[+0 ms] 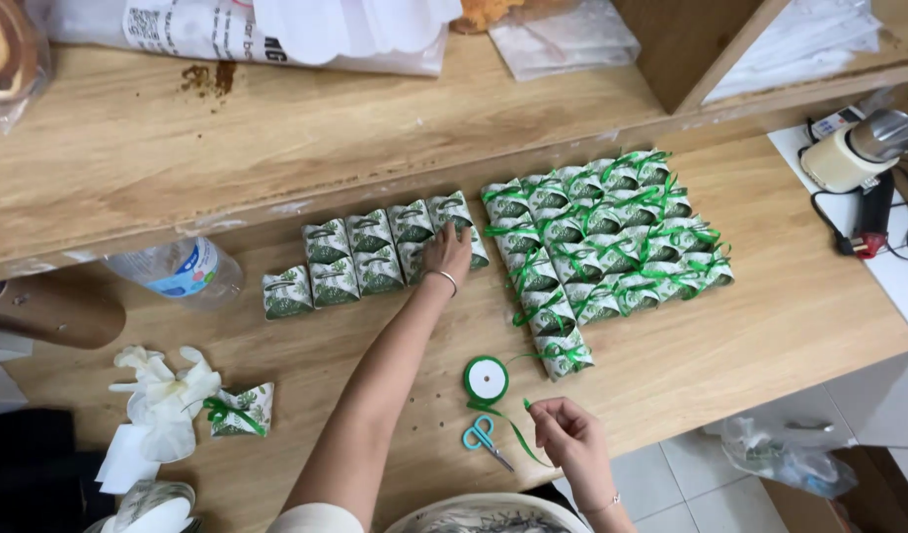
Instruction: Tie a green ribbon bow around a small patterned product box to finish packaging.
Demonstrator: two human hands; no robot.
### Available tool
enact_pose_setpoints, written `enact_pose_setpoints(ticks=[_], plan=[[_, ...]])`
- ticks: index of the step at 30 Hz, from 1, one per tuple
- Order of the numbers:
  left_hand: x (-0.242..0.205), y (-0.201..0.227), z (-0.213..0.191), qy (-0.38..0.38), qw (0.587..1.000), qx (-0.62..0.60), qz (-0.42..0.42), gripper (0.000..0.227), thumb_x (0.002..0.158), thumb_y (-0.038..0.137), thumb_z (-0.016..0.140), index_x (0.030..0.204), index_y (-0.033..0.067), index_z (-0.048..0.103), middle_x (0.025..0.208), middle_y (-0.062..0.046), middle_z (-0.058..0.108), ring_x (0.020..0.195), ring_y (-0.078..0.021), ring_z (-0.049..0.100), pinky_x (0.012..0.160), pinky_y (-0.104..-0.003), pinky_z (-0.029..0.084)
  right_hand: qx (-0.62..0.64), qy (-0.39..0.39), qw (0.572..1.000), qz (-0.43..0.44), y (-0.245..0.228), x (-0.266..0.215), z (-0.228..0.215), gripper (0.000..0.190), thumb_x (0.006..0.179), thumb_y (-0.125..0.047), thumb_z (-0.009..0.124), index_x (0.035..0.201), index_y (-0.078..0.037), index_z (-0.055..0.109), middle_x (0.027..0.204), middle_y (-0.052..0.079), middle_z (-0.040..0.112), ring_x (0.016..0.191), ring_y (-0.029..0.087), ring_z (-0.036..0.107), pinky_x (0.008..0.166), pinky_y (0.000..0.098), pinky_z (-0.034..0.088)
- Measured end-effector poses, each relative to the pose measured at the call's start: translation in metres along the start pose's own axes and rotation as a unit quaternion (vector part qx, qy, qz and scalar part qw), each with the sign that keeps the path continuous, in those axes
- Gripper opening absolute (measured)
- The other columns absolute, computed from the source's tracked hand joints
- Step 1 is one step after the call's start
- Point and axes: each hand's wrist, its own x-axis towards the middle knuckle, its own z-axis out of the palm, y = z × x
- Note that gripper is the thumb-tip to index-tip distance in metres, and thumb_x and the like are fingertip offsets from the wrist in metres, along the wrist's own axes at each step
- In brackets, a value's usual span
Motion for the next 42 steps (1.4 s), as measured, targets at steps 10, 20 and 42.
enact_pose_setpoints(ticks=[10, 20, 42], plan=[[-0.008, 0.013, -0.016, 0.030, 0.994, 0.073, 0.077, 0.011, 0.094, 0.017, 0.062, 0.104, 0.0133, 0.064, 0.105, -0.007, 0.065, 0.099, -0.0257, 0.068, 0.080, -0.050, 0.055, -0.005, -0.012, 1.000, 0.022, -0.008, 0.025, 0.007, 0.019, 0.094, -0.017, 0.068, 0.097, 0.000, 0.074, 0.059, 0.002, 0.061, 0.044, 0.005, 0.040, 0.040, 0.0238, 0.029], [-0.180, 0.042, -0.192, -0.020, 0.970, -0.222, -0.101, 0.029, 0.084, 0.030, 0.079, 0.093, 0.0098, 0.060, 0.101, -0.012, 0.063, 0.094, -0.0344, 0.067, 0.075, -0.049, 0.054, -0.083, -0.094, 0.992, -0.020, 0.013, 0.077, 0.060, 0.017, 0.095, -0.016, 0.068, 0.096, 0.001, 0.072, 0.065, 0.003, 0.066, 0.048, 0.007, 0.053, 0.042, 0.0229, 0.039], [-0.305, -0.029, -0.118, -0.040, 0.882, -0.403, -0.241, 0.025, 0.083, 0.004, 0.072, 0.107, 0.0026, 0.067, 0.090, -0.013, 0.076, 0.082, -0.0258, 0.075, 0.074, -0.036, 0.059, -0.227, -0.104, 0.965, -0.080, 0.084, 0.084, 0.161, 0.007, 0.083, -0.004, 0.070, 0.081, 0.003, 0.071, 0.064, 0.009, 0.073, 0.051, 0.014, 0.069, 0.047, 0.0280, 0.055]])
